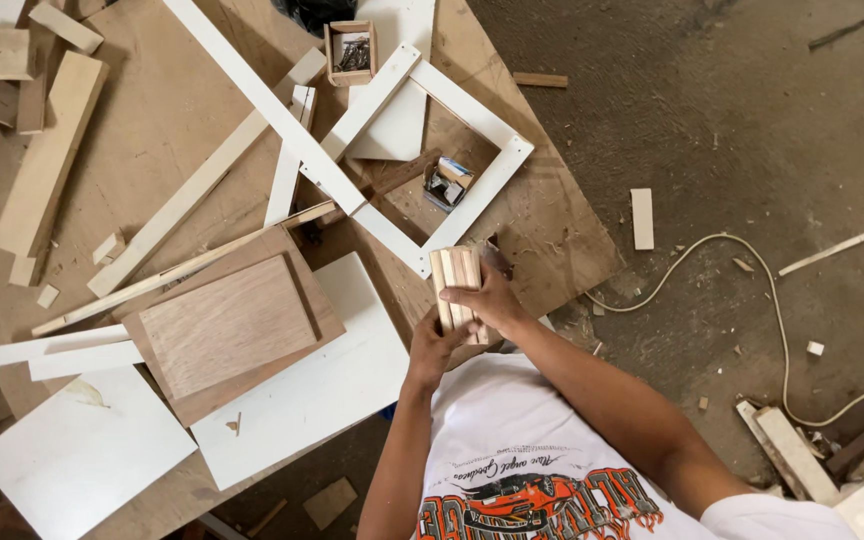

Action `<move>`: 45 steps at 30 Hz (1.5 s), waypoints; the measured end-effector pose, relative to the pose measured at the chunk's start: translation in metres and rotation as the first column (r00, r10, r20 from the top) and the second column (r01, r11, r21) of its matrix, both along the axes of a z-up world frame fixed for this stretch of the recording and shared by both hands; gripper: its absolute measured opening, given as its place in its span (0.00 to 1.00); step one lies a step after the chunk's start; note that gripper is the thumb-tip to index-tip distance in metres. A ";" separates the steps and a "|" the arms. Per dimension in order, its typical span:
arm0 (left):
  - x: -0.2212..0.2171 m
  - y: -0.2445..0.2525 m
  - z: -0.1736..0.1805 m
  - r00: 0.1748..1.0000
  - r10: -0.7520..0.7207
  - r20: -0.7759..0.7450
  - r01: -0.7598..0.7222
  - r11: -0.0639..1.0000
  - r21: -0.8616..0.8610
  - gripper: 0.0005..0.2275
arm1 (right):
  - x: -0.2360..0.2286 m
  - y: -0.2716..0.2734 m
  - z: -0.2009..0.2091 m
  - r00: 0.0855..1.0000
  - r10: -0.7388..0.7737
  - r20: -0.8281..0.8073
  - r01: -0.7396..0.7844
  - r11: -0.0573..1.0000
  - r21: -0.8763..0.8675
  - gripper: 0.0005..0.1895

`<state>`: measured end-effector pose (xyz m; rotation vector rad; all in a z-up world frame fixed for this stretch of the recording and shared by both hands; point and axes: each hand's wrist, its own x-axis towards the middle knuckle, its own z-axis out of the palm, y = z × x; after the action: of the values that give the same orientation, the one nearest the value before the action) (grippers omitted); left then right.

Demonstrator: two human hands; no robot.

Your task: The person sands the surfaces and edges of several small wooden strips by hand with a piece of sandpaper and then begins fitting them together to form a rectangular frame on a workbench.

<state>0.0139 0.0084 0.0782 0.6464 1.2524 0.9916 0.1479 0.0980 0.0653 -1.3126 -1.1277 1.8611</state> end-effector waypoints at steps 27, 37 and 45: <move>0.023 0.011 -0.047 0.465 -0.074 -0.882 0.045 0.997 -0.060 0.32 | 0.071 0.081 -0.064 0.981 -0.160 0.109 0.165 0.986 -0.030 0.27; 0.044 0.037 -0.058 0.335 -0.024 -0.942 -0.118 0.991 -0.068 0.38 | 0.133 0.215 -0.080 0.779 -0.196 0.595 -0.077 0.913 0.401 0.32; 0.039 0.104 -0.099 0.345 0.429 -0.835 -0.823 0.566 -0.050 0.20 | 0.123 0.271 -0.080 0.783 0.065 0.619 -0.299 0.912 0.282 0.24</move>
<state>0.0531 0.1129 -0.0211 0.0728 2.5963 0.9983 0.2705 0.3688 -0.0142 -1.6549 -1.8928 1.2635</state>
